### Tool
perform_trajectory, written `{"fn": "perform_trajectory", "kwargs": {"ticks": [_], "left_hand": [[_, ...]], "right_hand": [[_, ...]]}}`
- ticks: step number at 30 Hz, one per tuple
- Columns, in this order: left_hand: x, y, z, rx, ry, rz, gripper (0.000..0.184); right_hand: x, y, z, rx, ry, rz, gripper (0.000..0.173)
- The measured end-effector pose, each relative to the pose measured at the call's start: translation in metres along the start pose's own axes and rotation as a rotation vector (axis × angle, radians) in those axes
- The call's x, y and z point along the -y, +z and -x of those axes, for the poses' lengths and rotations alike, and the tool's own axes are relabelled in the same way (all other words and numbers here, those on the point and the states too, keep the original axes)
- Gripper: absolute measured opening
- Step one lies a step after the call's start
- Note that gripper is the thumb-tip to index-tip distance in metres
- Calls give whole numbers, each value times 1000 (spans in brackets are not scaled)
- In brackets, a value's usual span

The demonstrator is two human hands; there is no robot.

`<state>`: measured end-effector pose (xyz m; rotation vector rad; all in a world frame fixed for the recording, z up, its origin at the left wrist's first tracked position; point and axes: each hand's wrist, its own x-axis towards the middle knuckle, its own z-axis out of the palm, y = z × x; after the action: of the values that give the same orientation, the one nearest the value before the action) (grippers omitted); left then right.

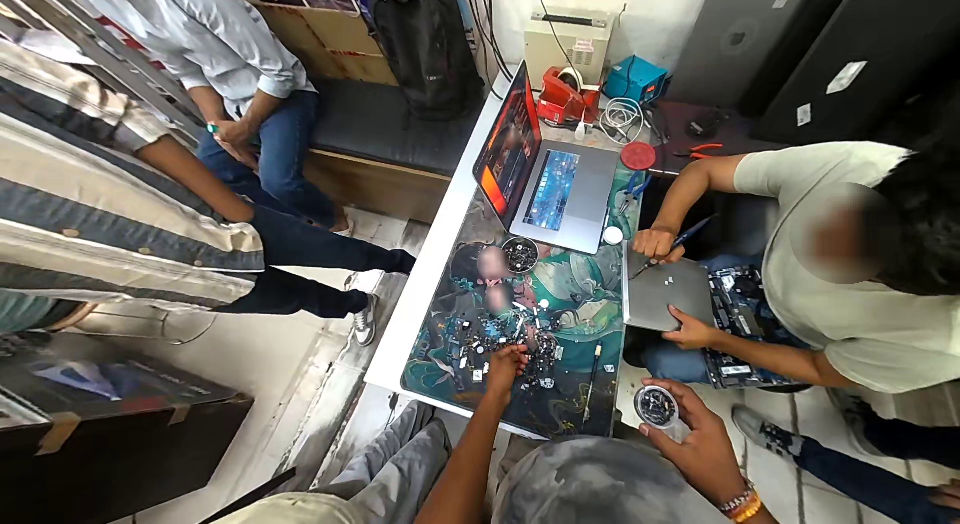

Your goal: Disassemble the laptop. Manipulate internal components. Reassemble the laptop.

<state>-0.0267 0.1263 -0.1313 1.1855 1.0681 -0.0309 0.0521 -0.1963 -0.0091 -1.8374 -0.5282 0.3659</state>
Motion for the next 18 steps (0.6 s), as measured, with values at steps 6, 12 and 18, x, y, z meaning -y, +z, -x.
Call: {"fn": "perform_trajectory", "kwargs": {"ticks": [6, 12, 18], "left_hand": [[8, -3, -6, 97, 203, -837, 28], [4, 6, -3, 208, 218, -1208, 31], [-6, 24, 11, 208, 270, -1442, 31]], "right_hand": [[0, -1, -1, 3, -17, 5, 60], [0, -2, 0, -2, -21, 7, 59], [1, -2, 2, -6, -14, -3, 60]]}}
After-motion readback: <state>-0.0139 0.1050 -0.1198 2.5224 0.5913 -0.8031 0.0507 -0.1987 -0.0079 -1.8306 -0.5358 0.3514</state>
